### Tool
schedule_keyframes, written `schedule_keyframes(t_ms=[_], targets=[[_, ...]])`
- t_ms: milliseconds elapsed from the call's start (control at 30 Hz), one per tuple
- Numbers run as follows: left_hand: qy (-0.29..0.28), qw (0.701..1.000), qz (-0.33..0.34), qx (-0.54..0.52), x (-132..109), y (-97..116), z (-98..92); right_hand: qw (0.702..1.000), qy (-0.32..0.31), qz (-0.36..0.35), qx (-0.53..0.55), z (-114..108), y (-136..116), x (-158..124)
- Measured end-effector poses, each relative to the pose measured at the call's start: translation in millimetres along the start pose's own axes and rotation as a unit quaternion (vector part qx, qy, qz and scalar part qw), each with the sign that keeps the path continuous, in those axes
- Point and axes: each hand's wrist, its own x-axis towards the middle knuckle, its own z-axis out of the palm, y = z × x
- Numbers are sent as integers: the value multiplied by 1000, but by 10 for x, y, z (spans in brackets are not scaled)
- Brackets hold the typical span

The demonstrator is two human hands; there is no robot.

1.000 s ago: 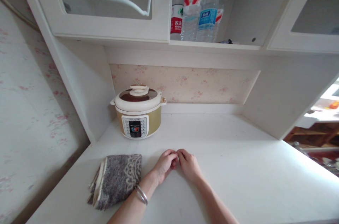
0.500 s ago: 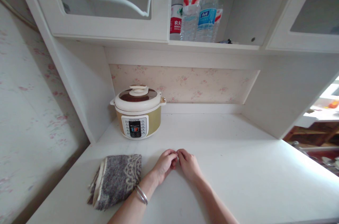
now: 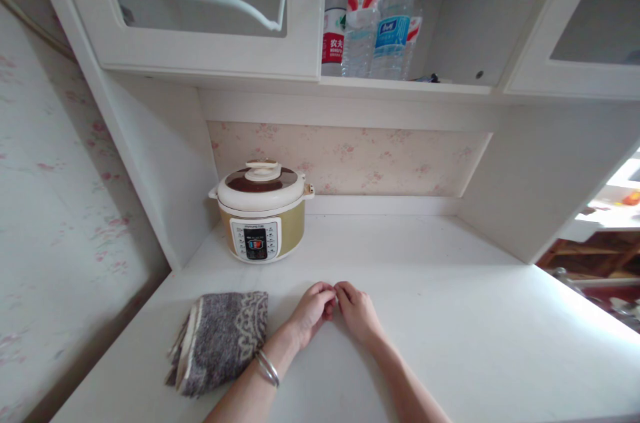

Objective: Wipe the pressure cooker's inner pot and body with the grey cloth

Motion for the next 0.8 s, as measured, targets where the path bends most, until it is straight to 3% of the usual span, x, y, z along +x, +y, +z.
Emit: schedule_keyframes(t_ms=[800], targets=[[0, 1000, -6, 1, -5, 9, 7, 1000, 0, 5, -3, -10, -17, -10]])
